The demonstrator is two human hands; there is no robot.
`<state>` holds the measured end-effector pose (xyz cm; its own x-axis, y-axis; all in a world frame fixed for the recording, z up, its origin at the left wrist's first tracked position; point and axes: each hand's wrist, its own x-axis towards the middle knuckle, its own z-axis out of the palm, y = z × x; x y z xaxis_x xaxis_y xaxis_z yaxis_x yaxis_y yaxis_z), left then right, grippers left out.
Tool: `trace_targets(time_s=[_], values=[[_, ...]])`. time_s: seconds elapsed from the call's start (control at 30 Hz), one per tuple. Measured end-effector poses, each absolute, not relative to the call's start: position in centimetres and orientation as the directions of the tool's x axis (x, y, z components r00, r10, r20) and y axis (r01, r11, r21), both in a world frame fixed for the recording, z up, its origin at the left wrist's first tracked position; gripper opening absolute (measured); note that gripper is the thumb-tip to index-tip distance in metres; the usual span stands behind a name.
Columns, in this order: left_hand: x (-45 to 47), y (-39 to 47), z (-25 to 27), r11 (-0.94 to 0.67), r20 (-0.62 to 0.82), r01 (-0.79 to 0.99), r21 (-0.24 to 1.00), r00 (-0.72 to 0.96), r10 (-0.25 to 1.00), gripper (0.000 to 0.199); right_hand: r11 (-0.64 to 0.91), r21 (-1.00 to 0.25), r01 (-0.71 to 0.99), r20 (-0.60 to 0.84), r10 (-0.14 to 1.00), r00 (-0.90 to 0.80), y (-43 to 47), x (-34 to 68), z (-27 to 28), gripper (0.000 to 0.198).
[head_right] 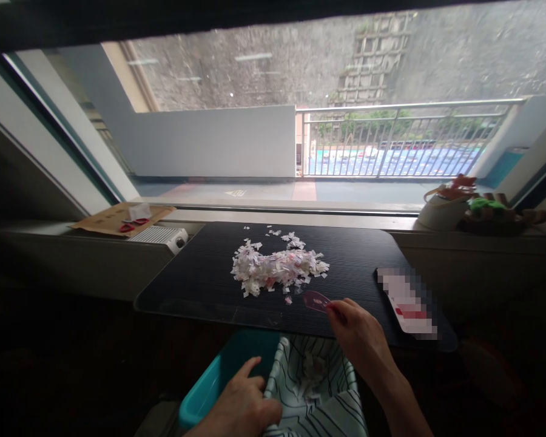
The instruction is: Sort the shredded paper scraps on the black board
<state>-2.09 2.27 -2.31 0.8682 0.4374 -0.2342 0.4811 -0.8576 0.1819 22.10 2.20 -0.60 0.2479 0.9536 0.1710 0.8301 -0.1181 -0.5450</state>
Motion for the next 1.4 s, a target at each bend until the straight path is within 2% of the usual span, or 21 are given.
trace_targets(time_s=[0.27, 0.47, 0.67, 0.87, 1.07, 1.23, 1.4], values=[[-2.0, 2.1, -2.4, -0.864, -0.239, 0.476, 0.165, 0.869, 0.433, 0.008, -0.001, -0.613, 0.79, 0.161, 0.979, 0.125, 4.8, 20.4, -1.7, 0.034], [-1.8, 2.1, -1.9, -0.874, -0.309, 0.465, 0.141, 0.859, 0.407, 0.008, -0.111, -0.561, 0.82, 0.132, 0.966, 0.222, 4.7, 20.5, -1.6, 0.029], [-1.5, 2.2, -1.2, -0.867, -0.315, 0.477, 0.142, 0.852, 0.417, 0.012, -0.117, -0.517, 0.848, 0.17, 0.957, 0.236, 4.1, 20.6, -0.8, 0.027], [-1.4, 2.1, -0.9, -0.87, -0.338, 0.471, 0.146, 0.85, 0.403, 0.009, -0.226, -0.412, 0.883, 0.142, 0.941, 0.307, 3.8, 20.6, -0.4, 0.026], [-1.5, 2.1, -1.1, -0.873, -0.337, 0.466, 0.143, 0.852, 0.4, 0.011, -0.176, -0.447, 0.877, 0.129, 0.957, 0.258, 3.6, 20.6, -0.2, 0.026], [-1.5, 2.2, -0.8, -0.872, -0.323, 0.466, 0.151, 0.857, 0.402, 0.005, -0.274, -0.365, 0.89, 0.095, 0.94, 0.328, 2.9, 21.5, 0.0, 0.025], [-1.5, 2.0, -0.6, -0.869, -0.314, 0.471, 0.156, 0.857, 0.408, 0.005, -0.196, -0.449, 0.872, 0.124, 0.952, 0.279, 3.0, 21.5, -0.1, 0.025]])
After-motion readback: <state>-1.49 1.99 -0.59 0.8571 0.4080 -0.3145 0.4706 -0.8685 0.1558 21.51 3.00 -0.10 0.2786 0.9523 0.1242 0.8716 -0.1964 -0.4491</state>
